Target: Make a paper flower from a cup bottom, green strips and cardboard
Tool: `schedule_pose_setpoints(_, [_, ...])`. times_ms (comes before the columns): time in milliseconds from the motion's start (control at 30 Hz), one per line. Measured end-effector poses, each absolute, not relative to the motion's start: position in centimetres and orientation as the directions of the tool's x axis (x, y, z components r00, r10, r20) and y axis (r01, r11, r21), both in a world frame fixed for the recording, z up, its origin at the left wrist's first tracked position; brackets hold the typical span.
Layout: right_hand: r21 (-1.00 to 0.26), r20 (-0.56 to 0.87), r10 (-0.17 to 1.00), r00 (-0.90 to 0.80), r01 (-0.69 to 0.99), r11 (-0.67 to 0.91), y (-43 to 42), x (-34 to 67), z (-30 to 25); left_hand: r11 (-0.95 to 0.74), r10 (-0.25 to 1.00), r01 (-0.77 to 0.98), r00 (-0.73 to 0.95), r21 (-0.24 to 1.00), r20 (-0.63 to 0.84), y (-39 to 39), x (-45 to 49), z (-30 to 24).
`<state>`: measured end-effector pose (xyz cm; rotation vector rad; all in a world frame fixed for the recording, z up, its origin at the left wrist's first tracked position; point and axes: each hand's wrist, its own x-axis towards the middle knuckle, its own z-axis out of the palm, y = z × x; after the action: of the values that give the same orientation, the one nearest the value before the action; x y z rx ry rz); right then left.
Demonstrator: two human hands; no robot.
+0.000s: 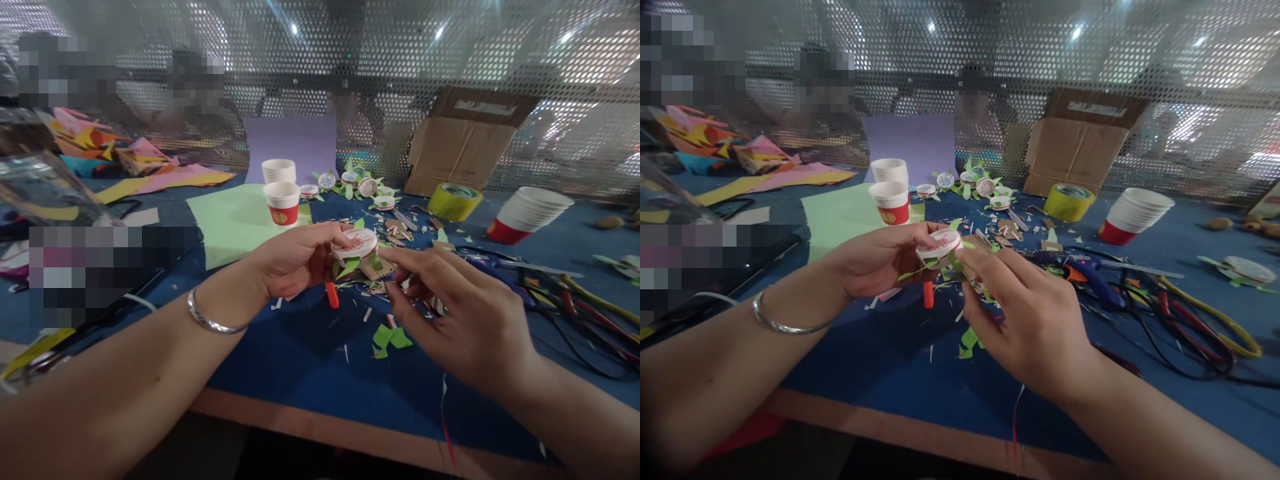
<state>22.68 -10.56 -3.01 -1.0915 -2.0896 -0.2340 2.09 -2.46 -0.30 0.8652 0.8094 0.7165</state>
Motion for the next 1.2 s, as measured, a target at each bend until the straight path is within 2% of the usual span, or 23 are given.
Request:
schedule_pose_setpoints(200, [-0.020,0.705,0.567,-0.426,0.787,0.616,-10.5,22.8,-3.2,0.501,0.794,-0.240,0.510,0.832,-0.331,-2.6,2.1,-0.2])
schedule_pose_setpoints(433, [0.094,0.697,0.532,-0.481,0.797,0.597,-10.6,22.9,-3.1,0.501,0.789,-0.244,0.524,0.830,-0.322,-2.5,2.0,-0.2])
schedule_pose_setpoints(667, [0.112,0.685,0.530,-0.500,0.791,0.601,-10.5,22.8,-3.2,0.506,0.779,-0.283,0.557,0.815,-0.290,-2.2,1.9,-0.5])
schedule_pose_setpoints(900, [0.083,0.683,0.536,-0.496,0.782,0.618,-10.5,22.7,-3.3,0.501,0.780,-0.252,0.547,0.828,-0.305,-2.3,1.9,-0.3])
schedule_pose_setpoints(1000, [0.034,0.685,0.553,-0.474,0.779,0.626,-10.6,22.8,-3.3,0.493,0.788,-0.246,0.531,0.834,-0.310,-2.4,1.7,-0.2])
schedule_pose_setpoints(1200, [-0.275,0.694,0.674,-0.254,0.772,0.573,-10.6,23.3,-3.1,0.392,0.780,-0.268,0.604,0.880,-0.163,-1.7,0.9,-0.7])
